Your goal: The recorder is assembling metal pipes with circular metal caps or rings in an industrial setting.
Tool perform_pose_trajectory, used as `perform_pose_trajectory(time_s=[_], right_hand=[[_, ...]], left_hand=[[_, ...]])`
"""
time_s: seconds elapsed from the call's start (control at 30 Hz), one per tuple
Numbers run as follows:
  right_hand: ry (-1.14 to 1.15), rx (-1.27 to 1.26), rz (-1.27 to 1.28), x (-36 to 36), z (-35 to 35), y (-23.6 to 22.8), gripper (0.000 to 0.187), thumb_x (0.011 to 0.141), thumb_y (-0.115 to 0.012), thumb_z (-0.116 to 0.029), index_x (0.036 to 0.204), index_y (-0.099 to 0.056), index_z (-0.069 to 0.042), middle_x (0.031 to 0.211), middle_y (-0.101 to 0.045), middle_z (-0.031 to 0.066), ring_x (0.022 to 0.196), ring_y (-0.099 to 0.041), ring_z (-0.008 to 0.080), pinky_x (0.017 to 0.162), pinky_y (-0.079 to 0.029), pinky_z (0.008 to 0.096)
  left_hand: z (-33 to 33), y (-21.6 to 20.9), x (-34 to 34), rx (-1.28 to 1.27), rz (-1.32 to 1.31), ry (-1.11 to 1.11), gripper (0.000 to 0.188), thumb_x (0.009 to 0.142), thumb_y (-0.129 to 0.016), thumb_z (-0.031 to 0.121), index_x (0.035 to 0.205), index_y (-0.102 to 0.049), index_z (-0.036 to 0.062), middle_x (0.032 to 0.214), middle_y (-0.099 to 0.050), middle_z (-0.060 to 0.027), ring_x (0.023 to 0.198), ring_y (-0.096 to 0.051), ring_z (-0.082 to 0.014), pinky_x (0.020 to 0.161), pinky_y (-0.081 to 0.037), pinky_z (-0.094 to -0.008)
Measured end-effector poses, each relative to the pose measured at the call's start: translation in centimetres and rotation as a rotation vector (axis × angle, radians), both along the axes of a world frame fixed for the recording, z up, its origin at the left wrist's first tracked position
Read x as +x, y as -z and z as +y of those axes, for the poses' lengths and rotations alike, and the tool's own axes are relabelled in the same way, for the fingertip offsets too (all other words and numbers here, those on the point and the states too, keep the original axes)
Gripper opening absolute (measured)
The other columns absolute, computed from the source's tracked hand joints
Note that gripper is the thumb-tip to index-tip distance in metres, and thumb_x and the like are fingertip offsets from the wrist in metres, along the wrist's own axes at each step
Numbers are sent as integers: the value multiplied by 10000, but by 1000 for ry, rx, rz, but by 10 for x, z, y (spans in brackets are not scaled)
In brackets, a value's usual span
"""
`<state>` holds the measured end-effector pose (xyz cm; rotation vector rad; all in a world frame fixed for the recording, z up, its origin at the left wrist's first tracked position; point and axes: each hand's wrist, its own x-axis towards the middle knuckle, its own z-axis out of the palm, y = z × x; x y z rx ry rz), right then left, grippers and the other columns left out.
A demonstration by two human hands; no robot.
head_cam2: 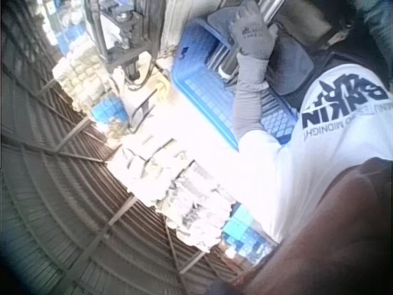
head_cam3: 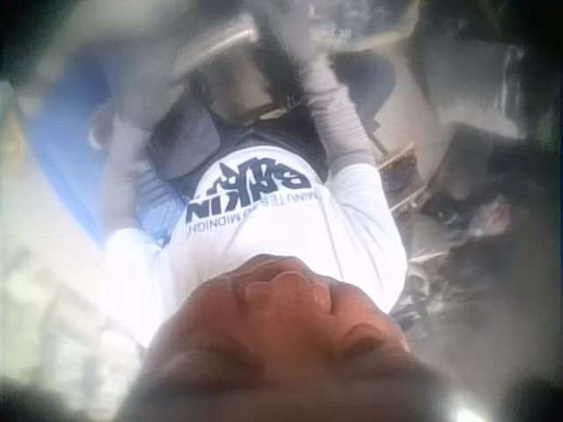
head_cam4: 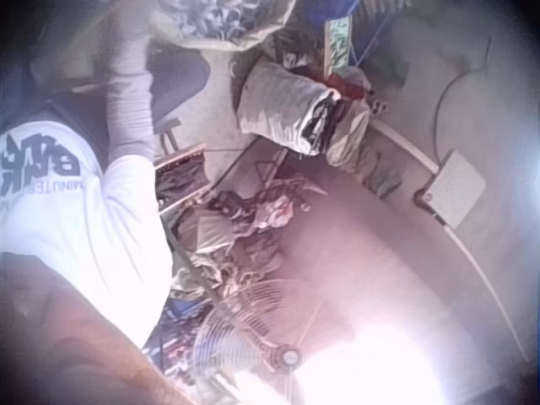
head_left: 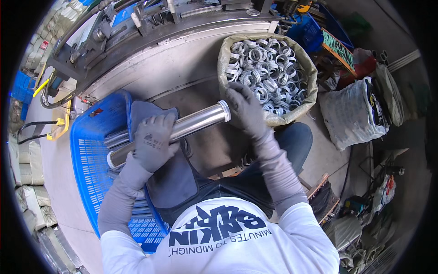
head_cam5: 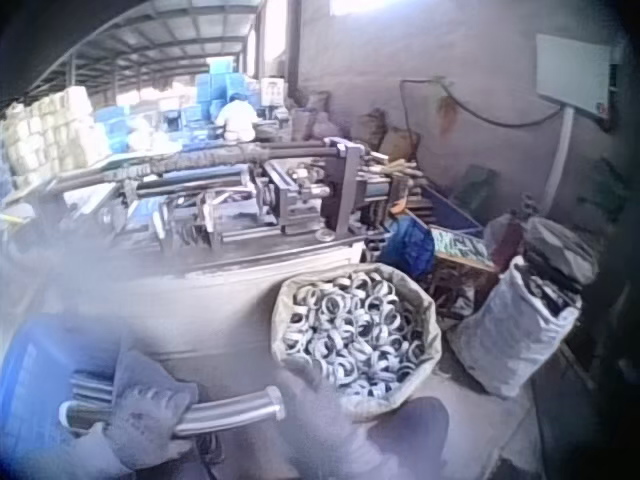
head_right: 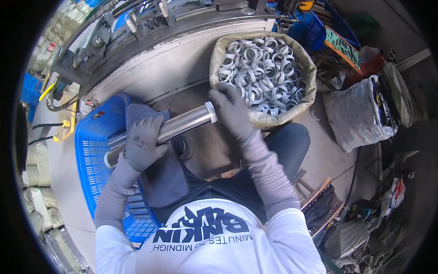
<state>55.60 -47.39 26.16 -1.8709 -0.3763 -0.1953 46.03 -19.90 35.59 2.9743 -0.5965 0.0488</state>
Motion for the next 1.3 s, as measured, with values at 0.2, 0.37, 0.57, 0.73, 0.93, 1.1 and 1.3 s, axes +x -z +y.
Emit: perform_pose_trajectory(time_s=[0.2, 0.37, 0.57, 0.73, 0.93, 1.1, 1.3], right_hand=[[248, -990, 216, 63, -80, 34, 658, 830, -784, -397, 1394, -609, -104, 1323, -631, 228, 1229, -618, 432, 1041, -503, 495], [284, -818, 317, 57, -81, 25, 605, 869, -742, -317, 1434, -618, -140, 1297, -658, 272, 1164, -672, 432, 1013, -529, 498], [186, 99, 300, 42, -82, 24, 561, 906, -756, -97, 1418, -582, 54, 1232, -675, 132, 1089, -651, 188, 944, -549, 318], [137, 262, 327, 46, -58, 7, 546, 904, -803, -109, 1392, -603, 35, 1223, -658, 92, 1086, -625, 156, 943, -516, 293], [159, 297, 358, 44, -63, 8, 520, 921, -776, -48, 1400, -596, 44, 1269, -657, 113, 1144, -634, 173, 998, -520, 310], [98, 256, 449, 47, -41, -4, 515, 916, -747, -16, 1407, -598, 37, 1323, -649, 115, 1181, -628, 187, 1027, -508, 321], [124, -176, 170, 46, -67, 5, 469, 952, -627, -59, 1418, -627, -3, 1517, -562, 176, 1395, -527, 299, 1186, -376, 401]], left_hand=[[20, 10, -12, -35, -51, -21, 649, 738, -818, 291, 1290, -579, 47, 1101, -657, -151, 1044, -639, -340, 911, -494, -467], [22, -14, 36, -15, -138, -16, 680, 777, -784, 239, 1389, -573, 31, 1232, -642, -191, 1153, -607, -385, 990, -469, -495], [35, -67, 225, 93, -620, -105, 673, 848, -803, 316, 1432, -543, 109, 1320, -647, -124, 1259, -599, -311, 1046, -465, -474], [63, -83, 339, 289, -652, -344, 655, 873, -800, 275, 1452, -531, 134, 1324, -654, -124, 1260, -611, -337, 1061, -460, -500], [72, -63, 401, 256, -414, -438, 662, 897, -776, 261, 1484, -499, 134, 1408, -617, -130, 1355, -558, -331, 1132, -410, -514], [126, -18, 395, 323, -649, -320, 721, 915, -743, 237, 1548, -419, 118, 1496, -568, -137, 1372, -554, -348, 1149, -411, -520], [151, 14, 218, -82, -839, 184, 398, 845, -675, 142, 1242, -662, 159, 1175, -724, -92, 1035, -702, -315, 898, -561, -460]])
